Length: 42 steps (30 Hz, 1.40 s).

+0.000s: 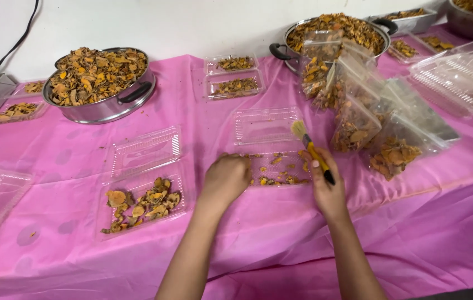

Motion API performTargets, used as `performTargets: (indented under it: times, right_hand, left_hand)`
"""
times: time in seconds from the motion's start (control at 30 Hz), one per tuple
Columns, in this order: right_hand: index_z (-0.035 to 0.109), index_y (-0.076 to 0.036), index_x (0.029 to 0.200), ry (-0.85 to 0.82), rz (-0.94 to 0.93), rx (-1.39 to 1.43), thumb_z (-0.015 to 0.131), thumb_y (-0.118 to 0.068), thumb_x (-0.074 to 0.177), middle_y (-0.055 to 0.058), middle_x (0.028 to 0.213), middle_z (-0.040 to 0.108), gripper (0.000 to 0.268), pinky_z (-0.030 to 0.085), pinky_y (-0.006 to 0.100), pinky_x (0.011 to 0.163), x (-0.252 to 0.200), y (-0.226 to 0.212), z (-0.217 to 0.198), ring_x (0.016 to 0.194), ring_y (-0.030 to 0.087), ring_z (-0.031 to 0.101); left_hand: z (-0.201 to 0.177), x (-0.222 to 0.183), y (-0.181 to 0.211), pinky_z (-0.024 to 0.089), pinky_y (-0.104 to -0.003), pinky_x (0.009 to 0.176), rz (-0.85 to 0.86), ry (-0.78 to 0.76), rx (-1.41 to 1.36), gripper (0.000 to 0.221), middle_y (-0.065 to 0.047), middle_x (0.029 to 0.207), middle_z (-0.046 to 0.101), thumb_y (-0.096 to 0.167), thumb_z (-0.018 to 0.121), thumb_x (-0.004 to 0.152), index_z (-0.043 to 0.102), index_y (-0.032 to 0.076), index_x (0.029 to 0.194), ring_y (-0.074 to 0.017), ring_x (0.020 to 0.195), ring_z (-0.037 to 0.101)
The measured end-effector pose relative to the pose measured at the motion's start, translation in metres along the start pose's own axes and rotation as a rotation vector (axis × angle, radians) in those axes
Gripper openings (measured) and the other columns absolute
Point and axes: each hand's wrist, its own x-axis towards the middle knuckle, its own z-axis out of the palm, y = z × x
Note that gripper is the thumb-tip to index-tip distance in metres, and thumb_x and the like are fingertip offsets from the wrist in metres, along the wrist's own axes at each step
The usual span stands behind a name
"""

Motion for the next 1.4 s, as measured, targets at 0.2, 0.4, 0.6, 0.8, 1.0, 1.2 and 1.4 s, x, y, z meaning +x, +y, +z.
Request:
performTargets:
  times: [0.2, 0.4, 0.6, 0.8, 1.0, 1.2, 1.4]
  right_hand:
    - [0.055, -0.005, 0.141, -0.071, -0.023, -0.132, 0.052, -0.032, 0.106, 0.023, 0.123, 0.071, 0.044, 0.046, 0.060, 0.106, 0.002, -0.008, 0.000, 0.116, 0.044, 0.066]
    - [0.056, -0.009, 0.142, -0.066, 0.007, -0.159, 0.050, -0.033, 0.106, 0.018, 0.126, 0.072, 0.044, 0.048, 0.055, 0.106, 0.006, 0.003, -0.002, 0.115, 0.038, 0.068]
    - [0.055, -0.008, 0.142, -0.083, 0.048, -0.127, 0.049, -0.033, 0.106, 0.015, 0.128, 0.072, 0.044, 0.047, 0.052, 0.108, 0.005, -0.004, -0.003, 0.118, 0.035, 0.068]
    - [0.056, -0.010, 0.142, -0.082, 0.059, -0.128, 0.048, -0.030, 0.106, 0.012, 0.127, 0.073, 0.041, 0.044, 0.051, 0.110, 0.008, -0.003, -0.005, 0.122, 0.033, 0.065]
    - [0.056, -0.011, 0.141, -0.070, 0.074, -0.097, 0.047, -0.032, 0.106, 0.011, 0.125, 0.074, 0.042, 0.047, 0.050, 0.107, 0.008, -0.001, -0.005, 0.116, 0.030, 0.069]
    - [0.056, -0.010, 0.141, -0.067, 0.065, -0.062, 0.047, -0.032, 0.107, 0.014, 0.124, 0.075, 0.042, 0.047, 0.049, 0.106, 0.007, 0.001, -0.004, 0.116, 0.032, 0.069]
    - [0.055, -0.008, 0.141, -0.064, 0.063, -0.119, 0.045, -0.038, 0.107, 0.014, 0.125, 0.074, 0.046, 0.046, 0.050, 0.107, 0.011, 0.005, -0.003, 0.115, 0.032, 0.068]
  left_hand:
    - [0.079, 0.037, 0.005, 0.058, -0.041, 0.057, -0.002, 0.071, 0.362, 0.012, -0.008, 0.065, 0.071, 0.012, 0.067, 0.075, 0.079, 0.014, 0.073, -0.0313, 0.070, 0.072]
    - [0.029, 0.051, 0.023, 0.060, -0.054, 0.071, 0.121, -0.056, 0.019, 0.021, -0.021, 0.077, 0.073, 0.001, 0.059, 0.078, 0.079, 0.001, 0.084, -0.0447, 0.086, 0.074]
    - [0.081, 0.051, -0.014, 0.042, -0.049, 0.077, 0.025, 0.323, 0.421, 0.014, -0.005, 0.068, 0.069, 0.016, 0.065, 0.075, 0.079, 0.015, 0.073, -0.0305, 0.091, 0.064]
    - [0.034, 0.059, 0.033, 0.047, -0.052, 0.087, 0.081, -0.161, 0.074, 0.026, -0.010, 0.098, 0.068, 0.013, 0.061, 0.083, 0.080, 0.018, 0.101, -0.0358, 0.105, 0.062]
    - [0.046, 0.080, 0.016, 0.058, -0.051, 0.076, 0.070, -0.024, -0.017, 0.029, -0.012, 0.088, 0.072, 0.008, 0.058, 0.083, 0.080, 0.016, 0.101, -0.0379, 0.092, 0.071]
    - [0.094, 0.077, 0.033, 0.056, -0.040, 0.052, -0.014, 0.412, 0.459, 0.018, -0.009, 0.066, 0.066, 0.016, 0.060, 0.077, 0.072, 0.011, 0.090, -0.0292, 0.063, 0.069]
    - [0.069, 0.079, 0.014, 0.059, -0.053, 0.082, -0.005, -0.074, -0.111, 0.033, -0.019, 0.103, 0.069, 0.008, 0.061, 0.082, 0.068, 0.003, 0.114, -0.0455, 0.099, 0.070]
